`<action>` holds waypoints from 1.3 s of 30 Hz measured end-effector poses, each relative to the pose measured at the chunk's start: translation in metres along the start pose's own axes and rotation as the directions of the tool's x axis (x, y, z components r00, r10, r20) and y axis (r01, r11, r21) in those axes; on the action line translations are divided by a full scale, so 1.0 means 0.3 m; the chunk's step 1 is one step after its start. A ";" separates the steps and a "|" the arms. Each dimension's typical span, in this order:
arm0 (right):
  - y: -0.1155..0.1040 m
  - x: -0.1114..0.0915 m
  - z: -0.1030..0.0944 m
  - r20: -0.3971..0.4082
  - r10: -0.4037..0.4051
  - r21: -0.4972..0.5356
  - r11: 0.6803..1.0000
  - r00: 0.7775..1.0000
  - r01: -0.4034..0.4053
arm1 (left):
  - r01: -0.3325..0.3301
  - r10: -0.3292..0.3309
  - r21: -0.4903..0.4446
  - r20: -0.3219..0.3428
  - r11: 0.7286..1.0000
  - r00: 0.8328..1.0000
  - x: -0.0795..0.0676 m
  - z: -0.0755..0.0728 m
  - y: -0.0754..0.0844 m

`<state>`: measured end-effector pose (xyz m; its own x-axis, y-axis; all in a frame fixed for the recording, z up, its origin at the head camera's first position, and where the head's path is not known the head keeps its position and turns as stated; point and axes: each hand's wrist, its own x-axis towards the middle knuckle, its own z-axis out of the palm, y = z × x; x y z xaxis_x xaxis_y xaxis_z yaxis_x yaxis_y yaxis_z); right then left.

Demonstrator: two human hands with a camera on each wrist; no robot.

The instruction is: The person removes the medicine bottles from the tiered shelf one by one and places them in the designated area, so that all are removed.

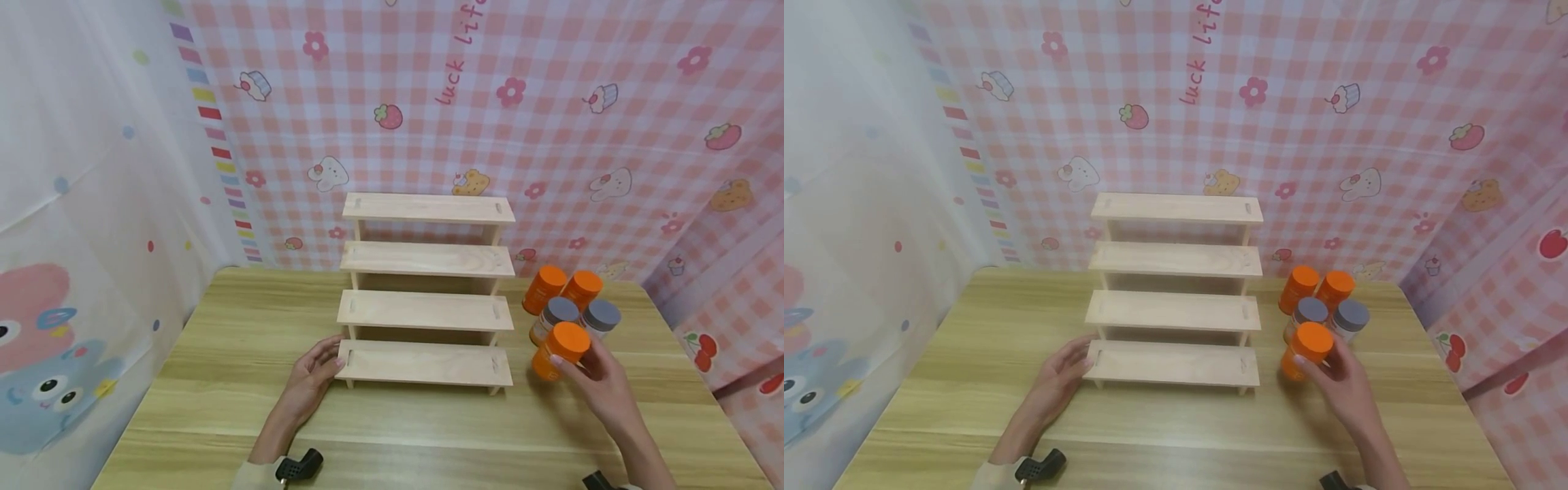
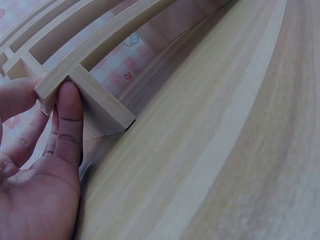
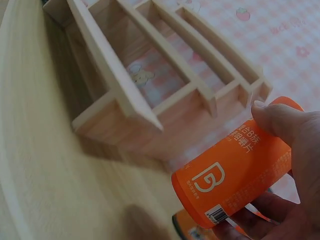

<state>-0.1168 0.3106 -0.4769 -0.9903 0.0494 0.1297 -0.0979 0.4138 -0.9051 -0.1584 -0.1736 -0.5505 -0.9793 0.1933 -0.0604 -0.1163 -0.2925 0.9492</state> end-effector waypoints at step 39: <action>0.100 -0.020 -0.051 0.057 -0.106 -0.091 0.990 0.993 0.110 | 0.052 -0.049 0.056 -0.047 0.997 0.998 0.003 -0.036 0.035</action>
<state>-0.1123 0.3367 -0.4987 -0.9784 -0.0462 0.2014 -0.1973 0.4976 -0.8447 -0.1624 -0.1866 -0.5440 -0.9791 0.1628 -0.1216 -0.1574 -0.2295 0.9605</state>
